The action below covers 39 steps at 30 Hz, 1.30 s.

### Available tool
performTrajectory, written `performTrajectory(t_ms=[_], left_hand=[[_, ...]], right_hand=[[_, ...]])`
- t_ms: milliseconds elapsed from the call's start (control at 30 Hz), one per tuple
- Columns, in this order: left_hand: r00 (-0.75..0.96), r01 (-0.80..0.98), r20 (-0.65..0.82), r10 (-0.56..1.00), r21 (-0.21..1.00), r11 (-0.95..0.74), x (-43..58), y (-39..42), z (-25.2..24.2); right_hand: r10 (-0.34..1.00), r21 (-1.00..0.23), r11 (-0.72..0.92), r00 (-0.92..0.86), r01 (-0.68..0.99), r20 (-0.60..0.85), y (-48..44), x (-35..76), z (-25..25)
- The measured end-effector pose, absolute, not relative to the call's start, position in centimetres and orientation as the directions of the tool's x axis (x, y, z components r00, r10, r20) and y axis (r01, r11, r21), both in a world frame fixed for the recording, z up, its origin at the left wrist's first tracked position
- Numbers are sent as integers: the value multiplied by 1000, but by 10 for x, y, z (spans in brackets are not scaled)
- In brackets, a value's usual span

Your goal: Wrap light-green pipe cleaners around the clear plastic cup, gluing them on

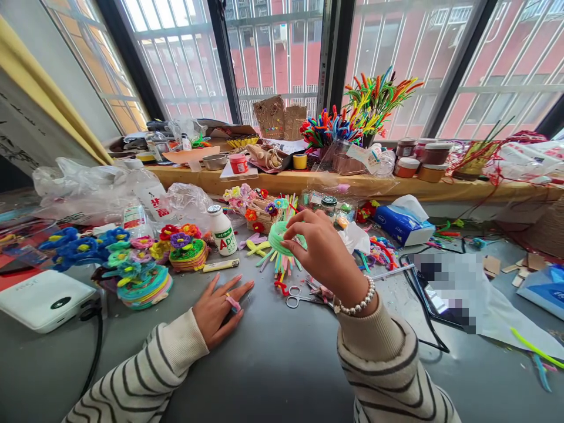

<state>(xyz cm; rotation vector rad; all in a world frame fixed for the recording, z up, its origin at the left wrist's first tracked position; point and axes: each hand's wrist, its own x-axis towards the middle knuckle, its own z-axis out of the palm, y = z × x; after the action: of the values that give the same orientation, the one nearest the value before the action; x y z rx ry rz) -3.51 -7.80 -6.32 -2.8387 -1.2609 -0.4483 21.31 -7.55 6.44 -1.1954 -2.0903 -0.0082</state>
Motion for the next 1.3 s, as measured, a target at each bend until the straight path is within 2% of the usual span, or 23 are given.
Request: performTrajectory(t_ms=[100, 500, 800, 1033, 1200, 1300], left_hand=[[657, 709, 255, 709, 112, -697, -36, -79, -61], [661, 671, 396, 637, 67, -738, -45, -89, -64], [718, 621, 356, 598, 60, -782, -44, -91, -61], [690, 618, 397, 605, 111, -778, -47, -92, -58], [713, 624, 328, 620, 107, -774, -46, -91, -58], [711, 612, 349, 611, 122, -781, -46, -91, -60]], right_hand=[[761, -338, 551, -293, 763, 579, -76, 213, 65], [764, -326, 530, -274, 783, 583, -75, 215, 65], [767, -316, 519, -269, 795, 582, -74, 213, 64], [774, -318, 514, -270, 797, 573, -75, 213, 64], [753, -310, 538, -280, 784, 596, -74, 213, 62], [746, -307, 541, -279, 783, 604, -74, 213, 62]])
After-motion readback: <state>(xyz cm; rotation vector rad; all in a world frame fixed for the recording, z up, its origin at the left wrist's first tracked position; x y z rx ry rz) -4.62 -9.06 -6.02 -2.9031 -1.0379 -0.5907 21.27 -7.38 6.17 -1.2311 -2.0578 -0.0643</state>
